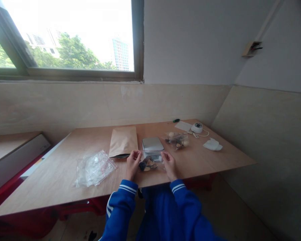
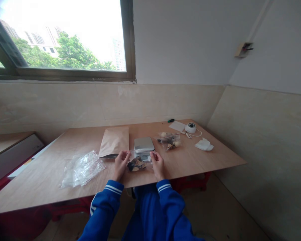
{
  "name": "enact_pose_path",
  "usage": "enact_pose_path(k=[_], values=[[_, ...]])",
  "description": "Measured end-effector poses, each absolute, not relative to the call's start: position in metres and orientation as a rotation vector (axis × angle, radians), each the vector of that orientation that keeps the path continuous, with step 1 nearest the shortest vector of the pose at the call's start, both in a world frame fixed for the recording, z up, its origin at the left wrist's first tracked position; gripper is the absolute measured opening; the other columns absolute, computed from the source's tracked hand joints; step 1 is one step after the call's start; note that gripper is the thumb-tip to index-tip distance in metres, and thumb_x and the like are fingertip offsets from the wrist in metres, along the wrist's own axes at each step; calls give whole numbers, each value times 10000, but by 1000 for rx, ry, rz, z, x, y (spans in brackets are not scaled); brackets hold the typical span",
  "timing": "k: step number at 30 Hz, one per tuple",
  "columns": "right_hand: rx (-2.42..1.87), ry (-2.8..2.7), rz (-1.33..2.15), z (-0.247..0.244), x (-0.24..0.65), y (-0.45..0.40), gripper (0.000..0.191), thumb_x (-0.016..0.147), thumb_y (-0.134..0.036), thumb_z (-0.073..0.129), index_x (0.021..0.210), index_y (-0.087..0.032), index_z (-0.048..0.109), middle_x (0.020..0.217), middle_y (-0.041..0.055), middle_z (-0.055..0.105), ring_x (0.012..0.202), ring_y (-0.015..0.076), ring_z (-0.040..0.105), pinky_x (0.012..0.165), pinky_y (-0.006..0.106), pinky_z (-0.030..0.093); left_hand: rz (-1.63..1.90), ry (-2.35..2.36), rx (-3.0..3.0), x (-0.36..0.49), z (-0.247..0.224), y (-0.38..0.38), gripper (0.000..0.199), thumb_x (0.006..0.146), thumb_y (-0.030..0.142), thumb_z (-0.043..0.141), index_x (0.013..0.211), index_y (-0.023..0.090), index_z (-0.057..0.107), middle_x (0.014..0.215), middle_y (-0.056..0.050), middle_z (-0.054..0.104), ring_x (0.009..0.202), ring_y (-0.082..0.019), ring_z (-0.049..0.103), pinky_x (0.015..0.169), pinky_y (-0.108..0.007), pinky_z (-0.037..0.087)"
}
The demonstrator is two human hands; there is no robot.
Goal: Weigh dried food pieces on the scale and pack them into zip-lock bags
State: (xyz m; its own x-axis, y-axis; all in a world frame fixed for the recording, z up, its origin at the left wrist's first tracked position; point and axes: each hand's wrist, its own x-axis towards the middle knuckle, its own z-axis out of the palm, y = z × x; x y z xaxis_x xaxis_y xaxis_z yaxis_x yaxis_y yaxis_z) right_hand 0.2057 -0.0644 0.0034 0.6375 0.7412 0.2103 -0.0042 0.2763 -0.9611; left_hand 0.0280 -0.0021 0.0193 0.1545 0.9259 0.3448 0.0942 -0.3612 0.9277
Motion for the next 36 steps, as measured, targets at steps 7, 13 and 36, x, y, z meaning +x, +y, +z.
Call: enact_pose_path(k=[7, 13, 36], values=[[-1203, -761, 571, 0, 206, -63, 417, 707, -519, 665, 894, -146, 660, 592, -20, 569, 542, 118, 479, 502, 222, 374, 1329, 1008, 1630, 28, 19, 1, 305, 804, 446, 559, 951, 182, 601, 819, -32, 644, 743, -160, 598, 648, -257, 459], [-1212, -763, 550, -2, 207, -63, 391, 701, -518, 671, 866, -165, 661, 559, -37, 533, 536, 118, 469, 505, 222, 368, 1344, 1005, 1631, 28, 19, 1, 290, 802, 454, 561, 859, 175, 614, 801, -31, 652, 736, -163, 597, 657, -257, 451], [-1215, -755, 689, 2, 204, -64, 414, 693, -535, 658, 885, -169, 622, 633, 1, 607, 534, 133, 520, 474, 230, 402, 1279, 960, 1599, 27, 21, -1, 300, 811, 472, 536, 881, 183, 581, 740, -1, 589, 670, -143, 548, 642, -254, 437]])
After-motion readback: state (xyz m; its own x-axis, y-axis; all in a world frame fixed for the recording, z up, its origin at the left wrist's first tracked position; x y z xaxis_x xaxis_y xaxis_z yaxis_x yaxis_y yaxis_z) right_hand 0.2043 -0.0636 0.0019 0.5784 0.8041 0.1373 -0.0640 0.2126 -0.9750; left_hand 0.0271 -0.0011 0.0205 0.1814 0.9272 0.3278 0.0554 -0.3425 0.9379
